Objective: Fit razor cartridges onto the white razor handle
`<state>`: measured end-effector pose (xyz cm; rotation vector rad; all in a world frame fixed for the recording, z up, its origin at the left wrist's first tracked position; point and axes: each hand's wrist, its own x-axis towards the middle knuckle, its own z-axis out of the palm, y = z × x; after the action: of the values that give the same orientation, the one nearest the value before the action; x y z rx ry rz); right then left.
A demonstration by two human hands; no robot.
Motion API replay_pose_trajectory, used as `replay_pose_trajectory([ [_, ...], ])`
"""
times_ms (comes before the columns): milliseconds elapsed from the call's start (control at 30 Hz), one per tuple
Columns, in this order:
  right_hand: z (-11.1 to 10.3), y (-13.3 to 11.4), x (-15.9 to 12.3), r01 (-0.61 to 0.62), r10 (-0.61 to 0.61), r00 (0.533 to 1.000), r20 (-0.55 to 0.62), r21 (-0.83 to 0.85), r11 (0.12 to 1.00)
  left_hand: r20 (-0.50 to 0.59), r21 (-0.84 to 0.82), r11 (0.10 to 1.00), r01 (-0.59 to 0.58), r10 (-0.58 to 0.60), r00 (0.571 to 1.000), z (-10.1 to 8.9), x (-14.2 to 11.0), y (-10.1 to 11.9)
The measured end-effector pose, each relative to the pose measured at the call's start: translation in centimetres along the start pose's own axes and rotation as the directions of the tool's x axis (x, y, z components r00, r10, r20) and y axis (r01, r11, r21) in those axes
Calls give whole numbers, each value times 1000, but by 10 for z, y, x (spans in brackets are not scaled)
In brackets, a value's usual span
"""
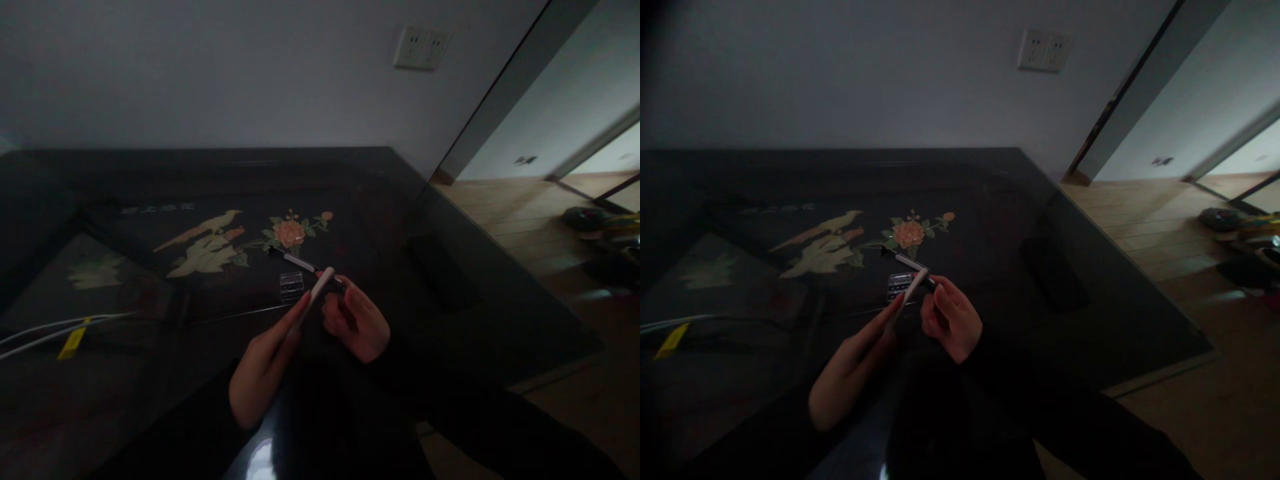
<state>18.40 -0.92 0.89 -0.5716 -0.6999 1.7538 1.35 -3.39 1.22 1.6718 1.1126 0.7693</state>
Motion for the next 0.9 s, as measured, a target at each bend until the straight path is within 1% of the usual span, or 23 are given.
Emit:
replay_pose_trajectory([
  [100,0,0,0,-3,3,1000,0,7,1000,-15,5,1000,20,-20,1000,0,0,-1],
  [200,0,0,0,-2,2,1000,-5,-1,1000,-12,13,1000,0,0,1000,1,-1,-2],
  [333,2,-1,-1,-4,3,1000,-19,-30,1000,26,11,999,-47,46,999,2,-2,-1],
  [500,1,-2,-1,13,-14,1000,-19,-55,998,68,-22,998,-62,63,996,2,-3,3],
  [667,1,-3,-2,-49,47,998,-42,-47,998,120,-76,993,-93,102,988,4,-6,1],
  [900,2,-4,-2,-43,42,999,-28,-30,999,102,-53,995,-86,91,991,3,-5,2],
])
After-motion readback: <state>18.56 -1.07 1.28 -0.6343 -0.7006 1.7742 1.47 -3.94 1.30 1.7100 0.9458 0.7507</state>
